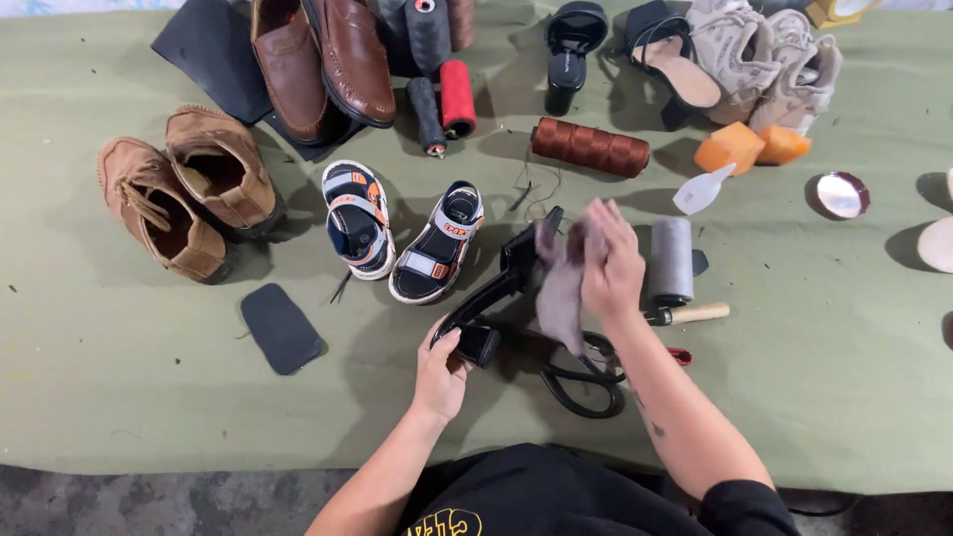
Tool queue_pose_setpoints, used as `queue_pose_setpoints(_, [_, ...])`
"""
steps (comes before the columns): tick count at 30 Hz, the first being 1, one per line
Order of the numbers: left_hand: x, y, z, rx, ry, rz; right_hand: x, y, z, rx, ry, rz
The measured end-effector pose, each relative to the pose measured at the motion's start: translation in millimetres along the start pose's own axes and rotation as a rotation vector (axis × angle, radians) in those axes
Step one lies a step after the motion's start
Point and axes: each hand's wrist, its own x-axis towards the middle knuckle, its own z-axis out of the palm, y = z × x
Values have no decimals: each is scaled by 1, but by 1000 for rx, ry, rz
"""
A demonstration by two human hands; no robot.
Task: The person wipes a black high-heeled shoe with a cloth, then uses a red utility knife to scrape the sole of a child's sneaker. The person handles the shoes and tools on a table covered with various shoe repair supplies.
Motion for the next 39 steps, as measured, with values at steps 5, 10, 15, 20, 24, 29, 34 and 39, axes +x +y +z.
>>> queue_pose_setpoints(5, [-6, 10, 21, 69, 90, -34, -6, -55, 25, 120, -204, 75])
queue_pose_setpoints(10, [-6, 13, 30, 88, 150, -1, -67, -64, 50, -26, -483, -353])
queue_pose_setpoints(15, [-5, 16, 26, 112, 130, -50, -21, -5, 55, -227, -297, -537])
queue_pose_setpoints(20, [-8, 20, 30, 75, 130, -71, -20, 9, 56, -134, -253, -109])
queue_pose_setpoints(24, [0, 15, 24, 6, 144, -109, -43, -36, 55, 96, -318, -20])
queue_pose_setpoints(29, [-12, 34, 41, -8, 148, -128, -56, -37, 26, 18, -549, 79])
queue_pose_setpoints(34, [3, 10, 12, 33, 103, -109, -3, -44, -15, 542, -570, 764])
queue_pose_setpoints(39, [-16, 14, 33, 447, 23, 193, 12, 20, -21, 687, 92, 750])
